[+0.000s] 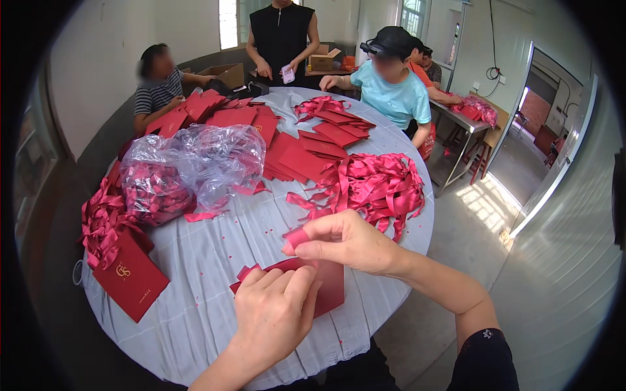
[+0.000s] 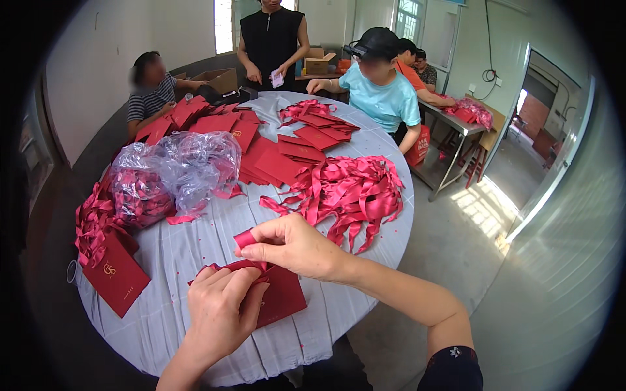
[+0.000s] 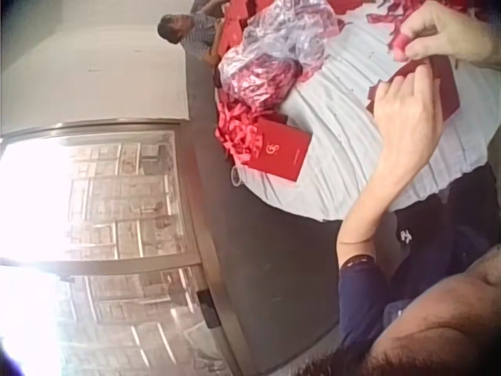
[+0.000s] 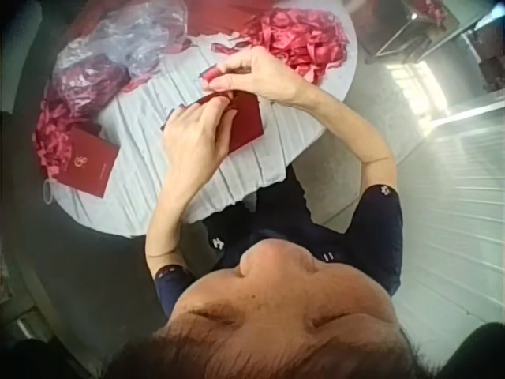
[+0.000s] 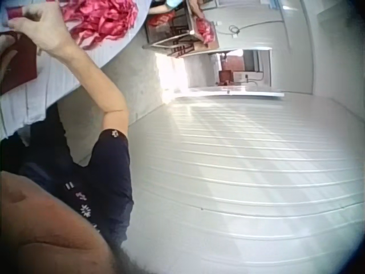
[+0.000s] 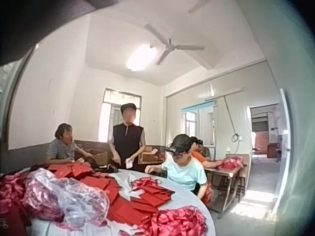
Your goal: The person assembles paper gift bags by hand, threading ribbon handles into the bags, pressing them flat, and stacking the completed bags on the table.
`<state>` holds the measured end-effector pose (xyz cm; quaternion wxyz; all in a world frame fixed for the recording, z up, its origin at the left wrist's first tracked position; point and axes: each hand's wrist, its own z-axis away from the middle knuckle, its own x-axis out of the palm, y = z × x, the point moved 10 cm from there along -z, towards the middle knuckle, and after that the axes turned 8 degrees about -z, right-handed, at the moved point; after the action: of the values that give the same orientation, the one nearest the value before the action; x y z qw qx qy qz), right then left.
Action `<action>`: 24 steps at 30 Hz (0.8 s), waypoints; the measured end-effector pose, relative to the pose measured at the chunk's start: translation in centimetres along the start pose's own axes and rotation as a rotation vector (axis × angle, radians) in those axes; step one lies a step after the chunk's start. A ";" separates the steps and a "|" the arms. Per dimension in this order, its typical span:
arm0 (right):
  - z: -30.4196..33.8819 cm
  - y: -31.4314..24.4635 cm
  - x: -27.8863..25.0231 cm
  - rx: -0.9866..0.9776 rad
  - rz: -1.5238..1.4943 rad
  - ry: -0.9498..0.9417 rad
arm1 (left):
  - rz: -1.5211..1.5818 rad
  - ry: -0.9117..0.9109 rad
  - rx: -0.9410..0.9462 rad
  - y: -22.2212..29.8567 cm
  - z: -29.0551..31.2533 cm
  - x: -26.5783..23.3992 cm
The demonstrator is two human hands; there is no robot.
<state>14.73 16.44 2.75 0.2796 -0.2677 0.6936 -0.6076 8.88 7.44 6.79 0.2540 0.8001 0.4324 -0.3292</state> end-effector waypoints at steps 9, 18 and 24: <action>-0.8 -3.5 -1.7 -0.170 -0.122 0.125 | 0.013 0.015 0.010 0.3 0.0 -0.2; -0.8 -4.7 -1.9 -0.207 -0.045 0.129 | 0.002 0.051 0.028 0.3 0.1 -0.2; -0.7 -4.7 -2.0 -0.206 -0.161 0.133 | -0.023 0.066 0.046 0.4 0.4 -0.3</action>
<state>15.71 17.79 7.61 0.1546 -0.3088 0.7454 -0.5702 8.95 6.83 6.79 0.2173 0.8110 0.4422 -0.3156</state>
